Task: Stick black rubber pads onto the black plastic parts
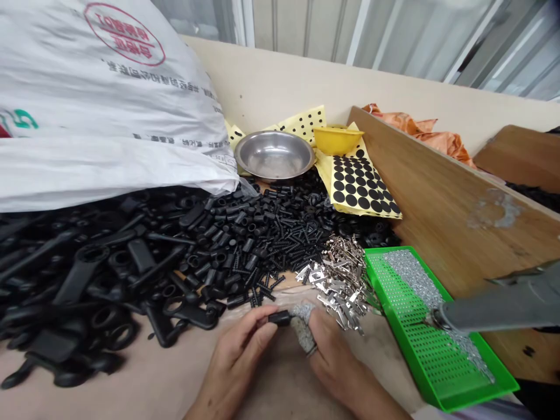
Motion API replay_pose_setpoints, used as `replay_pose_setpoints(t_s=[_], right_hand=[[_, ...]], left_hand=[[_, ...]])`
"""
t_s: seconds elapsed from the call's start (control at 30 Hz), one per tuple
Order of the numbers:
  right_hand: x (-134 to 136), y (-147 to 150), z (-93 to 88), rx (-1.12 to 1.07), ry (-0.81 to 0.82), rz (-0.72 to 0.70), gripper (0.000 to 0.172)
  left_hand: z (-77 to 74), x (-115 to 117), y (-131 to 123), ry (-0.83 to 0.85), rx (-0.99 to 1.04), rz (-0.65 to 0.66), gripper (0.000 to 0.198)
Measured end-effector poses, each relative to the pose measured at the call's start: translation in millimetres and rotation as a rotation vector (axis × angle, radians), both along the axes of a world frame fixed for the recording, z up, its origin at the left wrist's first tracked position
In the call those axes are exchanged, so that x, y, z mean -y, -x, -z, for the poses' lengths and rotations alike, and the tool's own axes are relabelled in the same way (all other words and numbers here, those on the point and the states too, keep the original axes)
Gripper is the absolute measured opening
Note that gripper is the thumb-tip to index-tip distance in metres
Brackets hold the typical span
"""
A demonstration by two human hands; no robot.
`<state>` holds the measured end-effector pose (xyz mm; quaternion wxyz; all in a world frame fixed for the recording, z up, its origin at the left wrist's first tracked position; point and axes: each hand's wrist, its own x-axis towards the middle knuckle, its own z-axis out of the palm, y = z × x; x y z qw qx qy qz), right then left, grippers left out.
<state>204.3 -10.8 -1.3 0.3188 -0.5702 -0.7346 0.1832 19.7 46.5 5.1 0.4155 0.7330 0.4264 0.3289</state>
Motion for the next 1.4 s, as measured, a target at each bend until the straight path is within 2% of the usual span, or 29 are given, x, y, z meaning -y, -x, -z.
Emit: replay_pose_setpoints(t_s=[0.07, 0.13, 0.2, 0.37, 0.47, 0.63, 0.8, 0.93, 1.07, 1.2, 1.3, 1.4], right_hand=[[-0.4, 0.1, 0.5, 0.088, -0.105, -0.027, 0.038], [-0.1, 1.1, -0.7, 0.093, -0.114, -0.02, 0.041], [0.8, 2.4, -3.6, 0.023, -0.022, 0.008, 0.04], [-0.2, 7.0, -8.8, -0.213, 0.252, 0.094, 0.017], [-0.4, 9.8, -7.2, -0.323, 0.344, 0.11, 0.018], [5.6, 9.2, -4.1, -0.164, 0.286, 0.093, 0.023], [-0.9, -1.6, -14.0, -0.002, 0.224, 0.043, 0.037], [-9.7, -13.6, -19.3, 0.113, 0.151, 0.041, 0.041], [-10.0, -22.3, -13.4, 0.27, 0.163, 0.094, 0.038], [-20.1, -28.9, -11.0, 0.409, 0.079, 0.169, 0.035], [-36.4, -34.2, -15.8, 0.44, -0.013, 0.184, 0.034], [-44.5, -38.7, -23.6, 0.376, -0.019, 0.186, 0.034]], left_hand=[[-2.2, -1.2, -1.7, 0.082, 0.045, 0.021, 0.021], [-3.7, -1.2, -3.7, 0.079, 0.075, 0.025, 0.018], [-3.9, -0.4, -5.2, -0.018, 0.086, 0.018, 0.015], [1.1, 2.1, -6.0, -0.382, 0.04, 0.079, 0.022], [4.3, 3.6, -6.4, -0.514, 0.009, 0.078, 0.025], [5.8, 4.0, -8.1, -0.384, 0.018, 0.04, 0.02], [7.4, -3.5, -14.9, -0.327, 0.005, 0.065, 0.016], [11.0, -12.3, -23.9, -0.493, -0.069, 0.124, 0.02], [12.4, -19.3, -21.9, -0.628, -0.143, 0.125, 0.026], [7.1, -28.6, -22.7, -0.623, -0.188, 0.1, 0.021], [-1.2, -37.6, -38.3, -0.513, -0.336, 0.188, 0.02], [-10.7, -46.4, -55.8, -0.427, -0.486, 0.255, 0.021]])
